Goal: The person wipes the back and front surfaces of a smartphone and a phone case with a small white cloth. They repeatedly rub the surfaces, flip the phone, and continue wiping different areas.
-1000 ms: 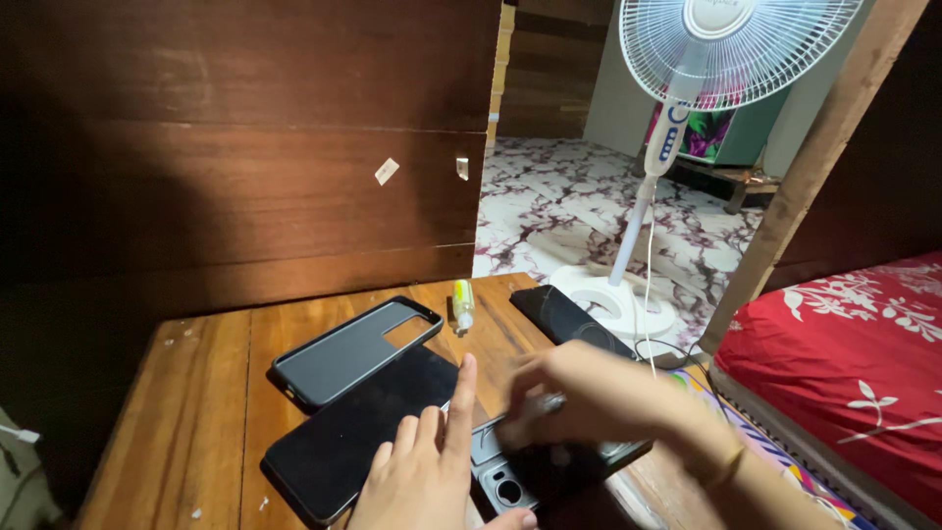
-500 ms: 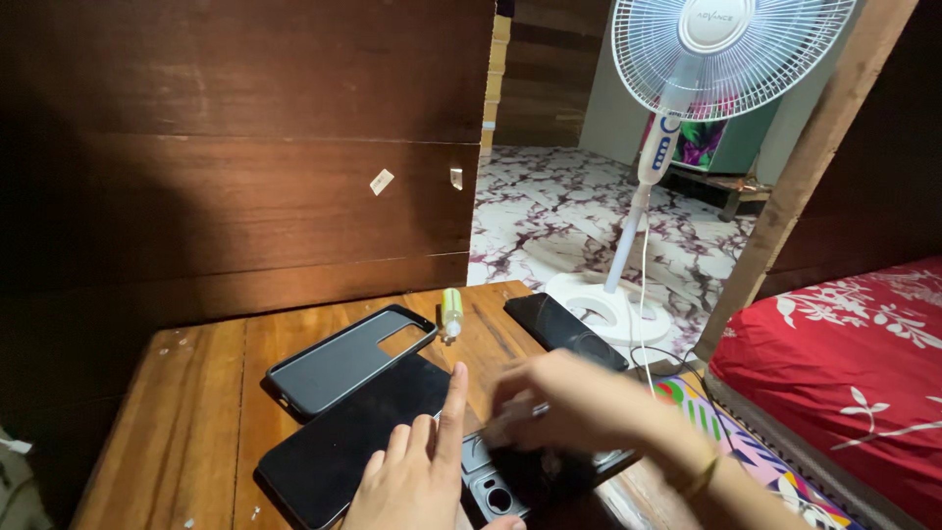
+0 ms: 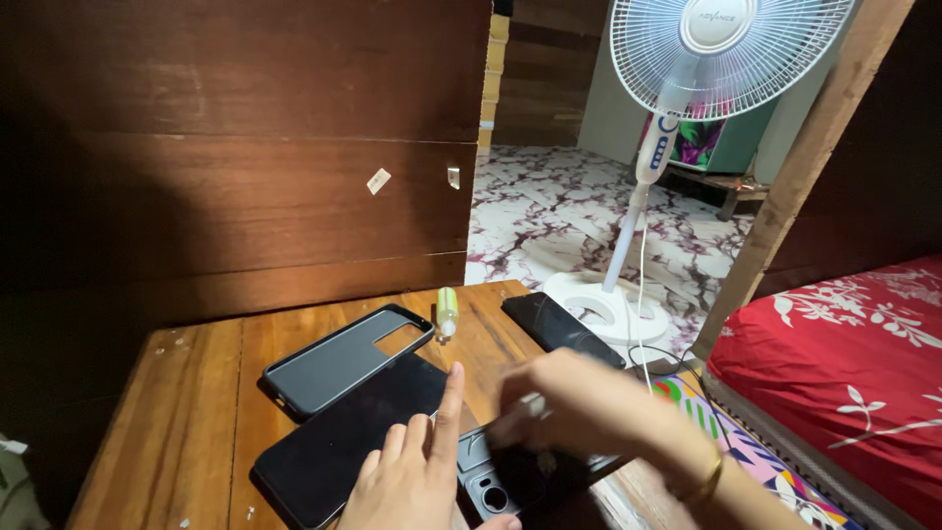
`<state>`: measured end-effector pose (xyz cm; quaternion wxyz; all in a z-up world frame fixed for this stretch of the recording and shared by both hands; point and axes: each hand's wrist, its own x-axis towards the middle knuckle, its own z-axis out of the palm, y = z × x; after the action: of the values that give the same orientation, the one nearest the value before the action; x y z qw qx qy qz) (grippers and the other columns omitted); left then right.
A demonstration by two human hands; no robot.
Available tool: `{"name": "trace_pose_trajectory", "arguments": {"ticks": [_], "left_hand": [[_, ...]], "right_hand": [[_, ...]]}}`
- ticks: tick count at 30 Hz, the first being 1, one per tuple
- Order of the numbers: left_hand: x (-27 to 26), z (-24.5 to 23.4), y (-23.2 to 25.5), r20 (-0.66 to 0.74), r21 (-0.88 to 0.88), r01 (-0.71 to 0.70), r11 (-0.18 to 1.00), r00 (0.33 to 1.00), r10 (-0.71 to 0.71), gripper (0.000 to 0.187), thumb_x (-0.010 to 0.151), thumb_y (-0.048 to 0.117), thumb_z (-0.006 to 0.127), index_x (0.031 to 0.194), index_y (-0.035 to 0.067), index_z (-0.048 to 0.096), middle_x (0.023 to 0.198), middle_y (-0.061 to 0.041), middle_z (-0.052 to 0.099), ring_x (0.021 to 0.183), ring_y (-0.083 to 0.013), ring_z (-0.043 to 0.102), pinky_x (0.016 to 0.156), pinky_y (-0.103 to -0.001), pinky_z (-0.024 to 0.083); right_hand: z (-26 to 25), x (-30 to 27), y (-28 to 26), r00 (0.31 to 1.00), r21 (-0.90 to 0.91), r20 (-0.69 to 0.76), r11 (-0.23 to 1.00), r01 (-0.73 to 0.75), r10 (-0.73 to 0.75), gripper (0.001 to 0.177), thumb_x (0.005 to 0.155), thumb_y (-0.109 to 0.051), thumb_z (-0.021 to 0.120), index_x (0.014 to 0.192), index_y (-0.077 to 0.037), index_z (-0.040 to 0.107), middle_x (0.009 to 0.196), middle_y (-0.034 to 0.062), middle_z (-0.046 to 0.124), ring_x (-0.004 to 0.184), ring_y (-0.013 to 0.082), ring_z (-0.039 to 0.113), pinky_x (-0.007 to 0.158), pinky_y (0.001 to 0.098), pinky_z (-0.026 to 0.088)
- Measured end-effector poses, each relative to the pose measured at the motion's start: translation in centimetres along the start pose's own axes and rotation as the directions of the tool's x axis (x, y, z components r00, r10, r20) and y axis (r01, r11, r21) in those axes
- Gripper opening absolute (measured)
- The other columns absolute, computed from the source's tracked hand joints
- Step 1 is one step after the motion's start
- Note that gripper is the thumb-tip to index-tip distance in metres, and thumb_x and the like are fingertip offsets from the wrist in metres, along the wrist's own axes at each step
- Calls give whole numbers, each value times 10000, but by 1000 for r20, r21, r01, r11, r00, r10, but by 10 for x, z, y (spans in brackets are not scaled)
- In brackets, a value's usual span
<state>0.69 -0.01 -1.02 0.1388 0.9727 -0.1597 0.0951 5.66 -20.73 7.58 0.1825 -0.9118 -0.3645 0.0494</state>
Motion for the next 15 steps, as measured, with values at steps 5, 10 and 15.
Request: {"name": "trace_pose_trajectory", "arguments": {"ticks": [5, 10, 15], "left_hand": [[0, -2, 1, 31, -14, 16, 1000, 999, -16, 1541, 609, 815, 818, 1642, 142, -106, 1122, -112, 518, 988, -280, 580, 815, -394, 535], [-1, -8, 0, 80, -90, 3, 996, 997, 4, 1528, 655, 772, 837, 1626, 114, -141, 1141, -153, 513, 995, -301, 573, 859, -414, 509], [0, -15, 3, 147, -91, 55, 994, 988, -42, 1520, 649, 767, 809, 1643, 131, -148, 1129, -144, 516, 1048, -305, 570, 900, -418, 517]], "right_hand": [[-10, -3, -23, 989, -108, 55, 986, -129, 136, 260, 819, -323, 732, 893, -74, 739, 786, 99, 775, 745, 249, 755, 686, 349, 578], [-39, -17, -7, 876, -316, 154, 863, -395, 457, 313, 787, -386, 789, 921, -102, 788, 778, 79, 776, 742, 192, 766, 679, 323, 577], [-10, -8, -4, 979, 71, 201, 998, 4, -18, 281, 792, -273, 754, 1008, -93, 763, 863, 56, 806, 776, 186, 778, 693, 301, 588]]}}
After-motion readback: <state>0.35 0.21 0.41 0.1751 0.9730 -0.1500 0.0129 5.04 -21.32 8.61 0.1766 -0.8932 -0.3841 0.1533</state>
